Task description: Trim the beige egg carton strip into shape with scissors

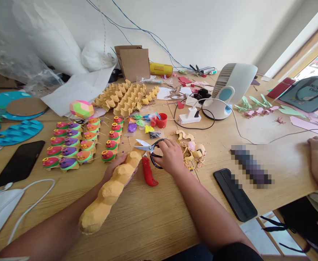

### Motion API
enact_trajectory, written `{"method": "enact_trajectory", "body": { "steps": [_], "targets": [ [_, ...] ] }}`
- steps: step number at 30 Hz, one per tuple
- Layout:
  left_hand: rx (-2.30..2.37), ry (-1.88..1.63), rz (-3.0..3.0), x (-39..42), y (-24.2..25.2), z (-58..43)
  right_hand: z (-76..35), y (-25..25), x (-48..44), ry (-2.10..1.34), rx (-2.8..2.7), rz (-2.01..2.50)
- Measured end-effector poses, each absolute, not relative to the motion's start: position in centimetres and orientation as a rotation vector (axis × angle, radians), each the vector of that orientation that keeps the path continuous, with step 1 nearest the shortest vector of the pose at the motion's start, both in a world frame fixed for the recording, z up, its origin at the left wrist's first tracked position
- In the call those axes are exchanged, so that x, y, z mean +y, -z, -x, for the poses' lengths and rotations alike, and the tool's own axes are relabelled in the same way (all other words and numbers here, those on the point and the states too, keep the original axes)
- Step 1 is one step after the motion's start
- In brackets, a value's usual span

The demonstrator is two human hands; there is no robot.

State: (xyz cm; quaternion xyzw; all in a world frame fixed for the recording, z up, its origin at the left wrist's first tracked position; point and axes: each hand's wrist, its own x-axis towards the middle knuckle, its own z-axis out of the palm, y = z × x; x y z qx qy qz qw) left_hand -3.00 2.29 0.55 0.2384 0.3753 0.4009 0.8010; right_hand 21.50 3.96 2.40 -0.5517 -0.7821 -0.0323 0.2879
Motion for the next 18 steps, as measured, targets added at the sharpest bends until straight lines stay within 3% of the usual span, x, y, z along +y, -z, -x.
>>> {"method": "enact_trajectory", "body": {
  "steps": [18],
  "targets": [
    [0.892,-1.010,-0.628,1.4,-0.7,2.1,-20.8,-3.8,3.0,0.353,-2.144,1.624]
  ]
}}
